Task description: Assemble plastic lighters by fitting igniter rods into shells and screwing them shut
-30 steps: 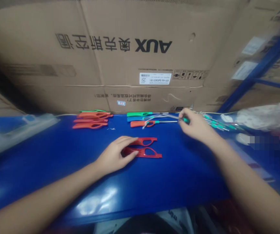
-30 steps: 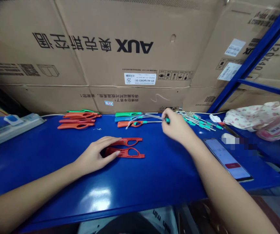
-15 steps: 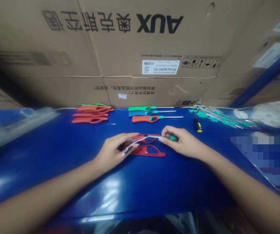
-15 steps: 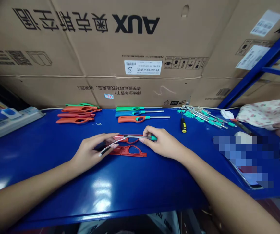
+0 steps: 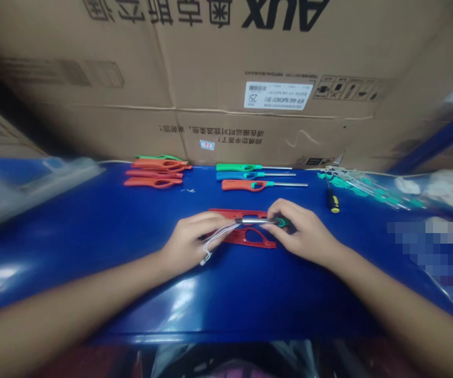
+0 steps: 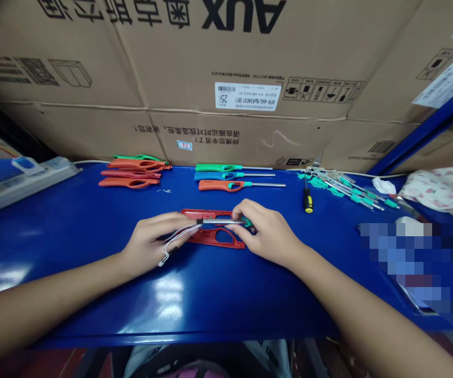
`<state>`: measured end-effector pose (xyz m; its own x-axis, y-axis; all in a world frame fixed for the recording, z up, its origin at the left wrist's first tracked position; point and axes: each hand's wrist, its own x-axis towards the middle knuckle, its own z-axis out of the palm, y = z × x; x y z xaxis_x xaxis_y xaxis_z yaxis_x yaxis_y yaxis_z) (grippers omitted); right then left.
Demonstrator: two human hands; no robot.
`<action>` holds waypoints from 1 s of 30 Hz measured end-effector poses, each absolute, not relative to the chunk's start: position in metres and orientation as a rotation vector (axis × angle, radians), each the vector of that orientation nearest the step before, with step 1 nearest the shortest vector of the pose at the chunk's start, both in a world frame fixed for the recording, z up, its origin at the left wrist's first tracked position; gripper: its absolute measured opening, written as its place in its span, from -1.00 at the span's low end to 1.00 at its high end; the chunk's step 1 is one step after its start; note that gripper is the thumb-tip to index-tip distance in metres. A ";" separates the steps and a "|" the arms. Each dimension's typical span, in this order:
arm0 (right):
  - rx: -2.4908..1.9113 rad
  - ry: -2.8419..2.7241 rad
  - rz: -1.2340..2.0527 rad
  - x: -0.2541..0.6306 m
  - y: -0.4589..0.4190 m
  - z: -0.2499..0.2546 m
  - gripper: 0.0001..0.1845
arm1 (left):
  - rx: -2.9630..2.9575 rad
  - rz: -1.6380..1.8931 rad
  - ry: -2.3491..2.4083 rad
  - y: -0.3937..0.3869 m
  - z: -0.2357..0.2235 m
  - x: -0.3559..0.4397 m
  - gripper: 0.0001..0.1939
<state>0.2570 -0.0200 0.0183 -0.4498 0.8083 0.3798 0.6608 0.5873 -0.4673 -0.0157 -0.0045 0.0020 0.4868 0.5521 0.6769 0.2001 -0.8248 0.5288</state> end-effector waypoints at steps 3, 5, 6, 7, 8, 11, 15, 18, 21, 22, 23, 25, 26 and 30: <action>-1.151 -2.246 0.308 0.259 -0.019 0.018 -0.89 | 2.257 1.226 0.732 -0.002 0.001 -0.016 -0.80; -1.155 -2.246 0.297 0.259 -0.019 0.019 -0.89 | 2.075 1.195 0.846 -0.001 0.001 -0.015 -0.80; -1.158 -2.249 0.285 0.260 -0.019 0.019 -0.89 | 1.941 1.172 0.887 -0.001 0.002 -0.015 -0.78; -1.160 -2.253 0.270 0.260 -0.019 0.019 -0.89 | 1.787 1.145 0.893 -0.001 0.003 -0.014 -0.74; -1.160 -2.260 0.252 0.260 -0.020 0.019 -0.89 | 1.634 1.103 0.864 -0.001 0.003 -0.013 -0.69; -1.139 -2.292 0.192 0.261 -0.020 0.020 -0.91 | 1.305 0.923 0.692 -0.001 0.005 -0.012 -0.53; -1.103 -2.317 0.163 0.262 -0.020 0.021 -0.94 | 1.204 0.778 0.562 -0.003 0.006 -0.011 -0.40; -1.093 -2.325 0.142 0.262 -0.020 0.023 -0.97 | 1.261 0.810 0.519 -0.004 0.005 -0.011 -0.39; -1.071 -2.349 0.086 0.261 -0.021 0.025 -0.99 | 1.349 0.883 0.552 -0.005 0.005 -0.012 -0.43; -1.064 -2.358 0.065 0.261 -0.021 0.025 -0.99 | 1.375 0.903 0.561 -0.005 0.004 -0.013 -0.45; -1.060 -2.366 0.043 0.260 -0.021 0.026 -0.98 | 1.399 0.920 0.562 -0.005 0.004 -0.014 -0.46; -1.057 -2.381 -0.001 0.259 -0.022 0.026 -0.97 | 1.449 0.939 0.557 -0.005 0.002 -0.015 -0.46; -1.056 -2.388 -0.022 0.259 -0.022 0.027 -0.96 | 1.481 0.951 0.579 -0.005 0.001 -0.015 -0.49; -1.048 -2.418 -0.089 0.258 -0.022 0.028 -0.91 | 1.715 1.078 0.810 -0.010 0.000 -0.010 -0.76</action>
